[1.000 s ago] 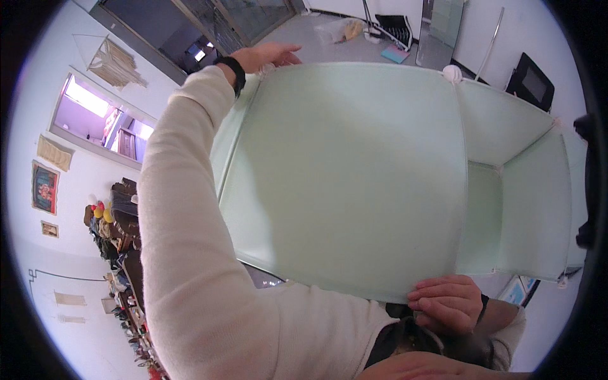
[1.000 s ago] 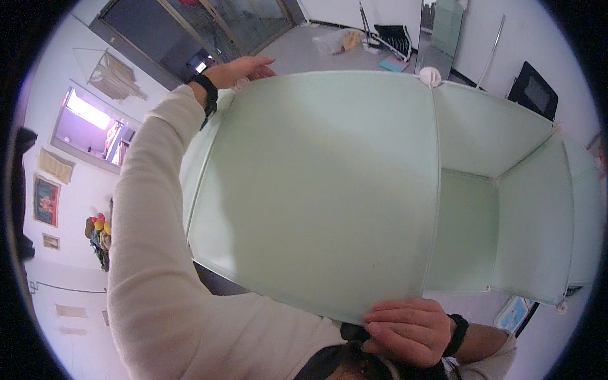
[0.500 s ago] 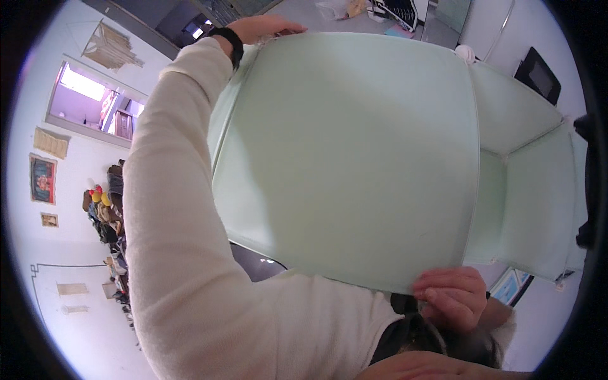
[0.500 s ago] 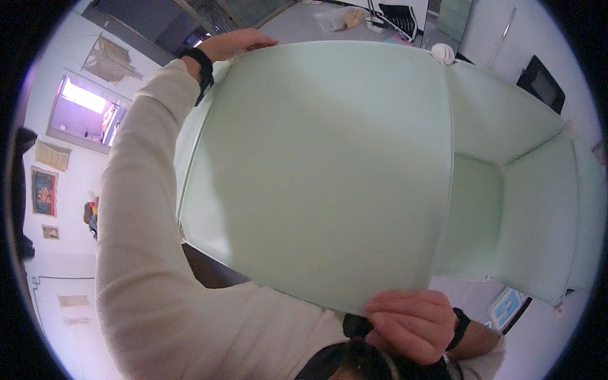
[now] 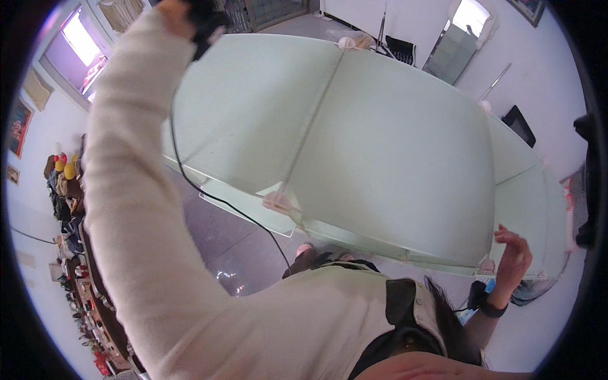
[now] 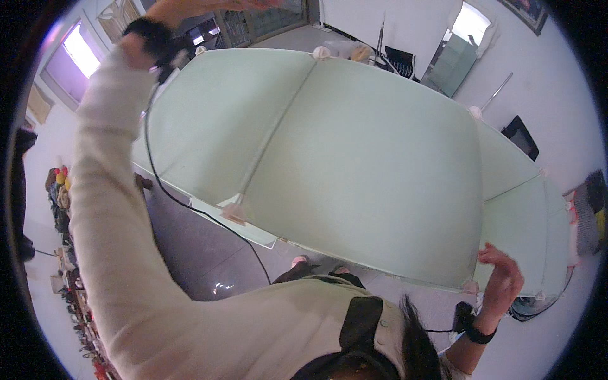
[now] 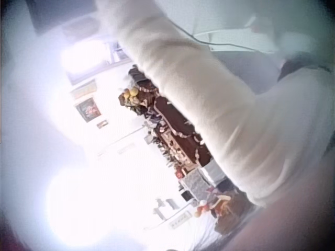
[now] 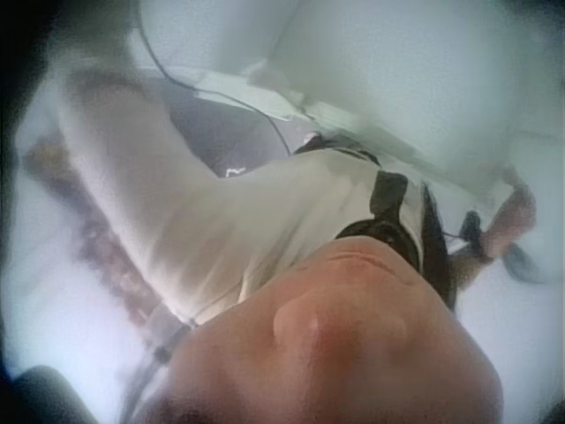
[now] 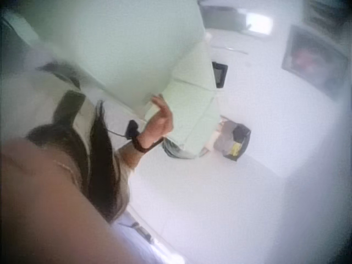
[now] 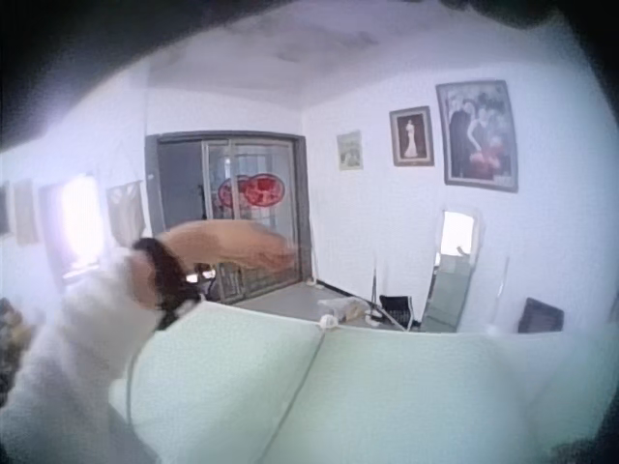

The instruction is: The person assembles a light green modular shelving unit by inserting translucent panels into a frame and securing them with white plastic clips. They repeatedly lift panels, align edges, and snap clips into place while rotating the structure to access different sides.

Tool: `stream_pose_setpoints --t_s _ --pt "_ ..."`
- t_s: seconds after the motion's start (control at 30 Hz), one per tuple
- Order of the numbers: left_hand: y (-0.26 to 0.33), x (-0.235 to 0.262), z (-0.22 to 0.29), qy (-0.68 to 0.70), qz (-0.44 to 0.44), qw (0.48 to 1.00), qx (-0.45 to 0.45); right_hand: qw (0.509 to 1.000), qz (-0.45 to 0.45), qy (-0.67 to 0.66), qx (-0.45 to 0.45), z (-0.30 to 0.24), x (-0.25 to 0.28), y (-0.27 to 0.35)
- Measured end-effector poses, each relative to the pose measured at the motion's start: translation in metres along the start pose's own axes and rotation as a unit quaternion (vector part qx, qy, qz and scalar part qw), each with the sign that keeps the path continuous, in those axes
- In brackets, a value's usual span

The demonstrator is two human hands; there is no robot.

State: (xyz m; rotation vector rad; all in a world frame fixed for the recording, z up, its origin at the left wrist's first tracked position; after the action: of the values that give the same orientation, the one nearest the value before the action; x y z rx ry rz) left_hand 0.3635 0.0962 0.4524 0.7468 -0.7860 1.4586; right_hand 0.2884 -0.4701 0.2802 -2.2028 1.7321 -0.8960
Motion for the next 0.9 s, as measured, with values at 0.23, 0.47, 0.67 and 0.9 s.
stream_pose_setpoints --t_s 0.23,0.47,0.67,0.9 --pt "0.196 0.049 -0.127 -0.168 0.125 0.977 0.048 0.979 0.082 -0.124 -0.138 0.020 -0.001 0.013" --pt "0.344 -0.037 -0.271 0.258 0.444 0.853 0.091 0.964 0.102 -0.211 -0.127 0.012 -0.035 0.026" --pt "0.314 -0.062 -0.305 0.610 0.291 0.729 -0.109 0.902 0.043 -0.413 -0.119 0.001 -0.045 0.023" --pt "0.277 -0.040 -0.290 0.536 0.211 0.805 -0.142 0.965 0.021 -0.238 -0.106 0.000 -0.042 0.025"
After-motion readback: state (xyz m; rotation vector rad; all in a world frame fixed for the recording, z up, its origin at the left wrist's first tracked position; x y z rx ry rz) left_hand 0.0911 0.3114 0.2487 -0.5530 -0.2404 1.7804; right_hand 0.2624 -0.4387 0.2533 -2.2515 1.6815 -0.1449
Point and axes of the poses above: each hand's wrist, its own y-axis away from the middle knuckle, its own x-axis out of the back of the hand, z = x × y, the point moved 4 cm from there along -y, towards the middle knuckle, and after that the axes turned 6 degrees about z, right-handed, at the moved point
